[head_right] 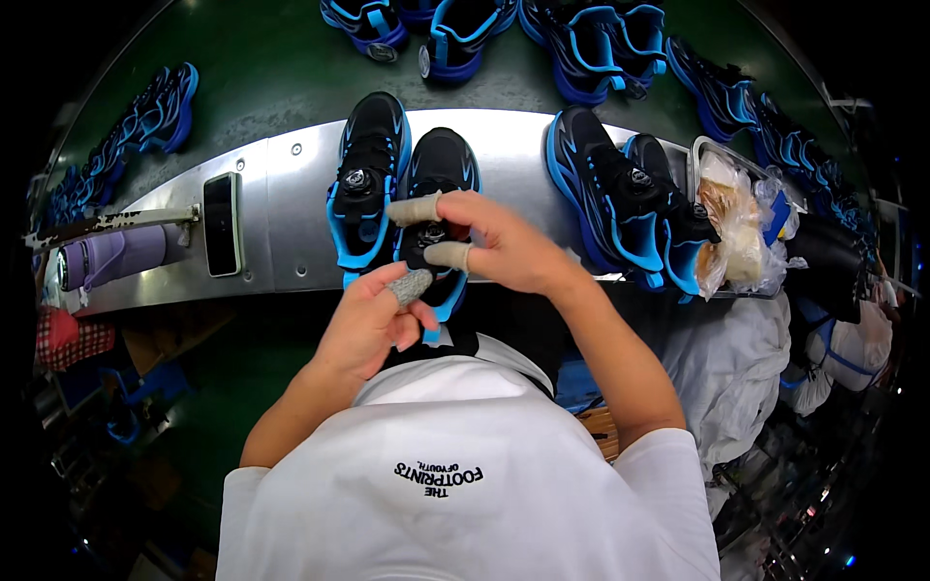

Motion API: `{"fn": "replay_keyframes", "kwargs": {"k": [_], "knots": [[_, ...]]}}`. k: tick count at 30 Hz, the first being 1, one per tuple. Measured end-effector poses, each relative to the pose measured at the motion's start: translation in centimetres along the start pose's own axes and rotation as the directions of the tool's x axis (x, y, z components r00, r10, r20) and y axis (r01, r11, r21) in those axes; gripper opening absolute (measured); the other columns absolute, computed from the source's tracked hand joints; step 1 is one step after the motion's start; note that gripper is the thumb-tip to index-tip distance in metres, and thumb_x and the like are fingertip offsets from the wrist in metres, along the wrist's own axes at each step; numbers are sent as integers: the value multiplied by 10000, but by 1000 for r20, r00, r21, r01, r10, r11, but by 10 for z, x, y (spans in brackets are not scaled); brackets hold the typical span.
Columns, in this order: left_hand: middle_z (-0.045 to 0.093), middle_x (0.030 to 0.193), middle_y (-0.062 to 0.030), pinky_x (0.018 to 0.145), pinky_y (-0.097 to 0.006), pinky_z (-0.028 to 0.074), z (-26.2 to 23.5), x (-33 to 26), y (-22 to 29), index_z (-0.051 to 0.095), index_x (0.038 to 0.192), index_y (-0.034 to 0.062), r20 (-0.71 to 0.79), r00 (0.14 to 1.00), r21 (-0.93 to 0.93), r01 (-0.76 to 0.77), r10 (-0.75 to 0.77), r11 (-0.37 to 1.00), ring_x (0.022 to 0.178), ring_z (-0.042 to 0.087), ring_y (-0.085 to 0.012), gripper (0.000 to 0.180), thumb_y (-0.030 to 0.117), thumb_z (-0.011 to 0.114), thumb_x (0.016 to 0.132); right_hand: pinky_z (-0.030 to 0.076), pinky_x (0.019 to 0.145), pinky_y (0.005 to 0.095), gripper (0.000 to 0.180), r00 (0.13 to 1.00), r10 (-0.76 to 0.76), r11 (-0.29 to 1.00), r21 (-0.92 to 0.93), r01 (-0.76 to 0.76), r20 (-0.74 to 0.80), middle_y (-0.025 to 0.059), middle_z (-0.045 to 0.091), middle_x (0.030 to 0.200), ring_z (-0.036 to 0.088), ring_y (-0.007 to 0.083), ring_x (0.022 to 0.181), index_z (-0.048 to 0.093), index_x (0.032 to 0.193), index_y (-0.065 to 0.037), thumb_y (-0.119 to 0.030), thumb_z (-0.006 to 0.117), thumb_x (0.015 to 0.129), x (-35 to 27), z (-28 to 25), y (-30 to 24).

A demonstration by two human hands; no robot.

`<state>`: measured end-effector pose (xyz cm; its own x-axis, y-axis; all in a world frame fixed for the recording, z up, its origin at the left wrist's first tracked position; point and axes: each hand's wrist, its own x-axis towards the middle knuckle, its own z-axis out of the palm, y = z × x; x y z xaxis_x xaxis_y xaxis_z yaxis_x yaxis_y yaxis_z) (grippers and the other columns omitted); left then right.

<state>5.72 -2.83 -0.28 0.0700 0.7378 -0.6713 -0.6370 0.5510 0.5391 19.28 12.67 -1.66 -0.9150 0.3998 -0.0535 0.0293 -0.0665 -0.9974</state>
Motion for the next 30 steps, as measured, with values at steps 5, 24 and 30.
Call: {"fn": "replay_keyframes", "kwargs": {"k": [5, 24, 30], "knots": [[669, 931, -193, 593, -261, 504, 21, -1, -11, 540, 1195, 15, -86, 995, -143, -64, 52, 988, 659, 604, -143, 248, 155, 480, 1001, 448, 722, 253, 535, 989, 54, 949, -302, -95, -140, 25, 671, 1016, 529, 108, 816, 601, 1324, -146, -42, 686, 805, -10, 9, -10], [617, 1068, -115, 638, -282, 533, 22, -1, -12, 529, 1217, -16, -55, 998, -141, -8, 0, 990, 884, 667, -200, 273, 58, 398, 989, 410, 736, 246, 538, 997, 32, 983, -184, -17, 77, 8, 646, 1113, 487, 116, 808, 592, 1335, -104, -72, 674, 804, -2, -14, -7], [667, 961, -186, 639, -274, 528, 34, 2, -15, 540, 1186, 18, -161, 986, -163, -62, 35, 985, 719, 629, -156, 246, 181, 491, 1008, 426, 808, 332, 417, 940, -219, 858, -510, 58, -262, 90, 537, 890, 501, 250, 884, 666, 1192, -111, -105, 707, 776, -15, 23, 11]]}}
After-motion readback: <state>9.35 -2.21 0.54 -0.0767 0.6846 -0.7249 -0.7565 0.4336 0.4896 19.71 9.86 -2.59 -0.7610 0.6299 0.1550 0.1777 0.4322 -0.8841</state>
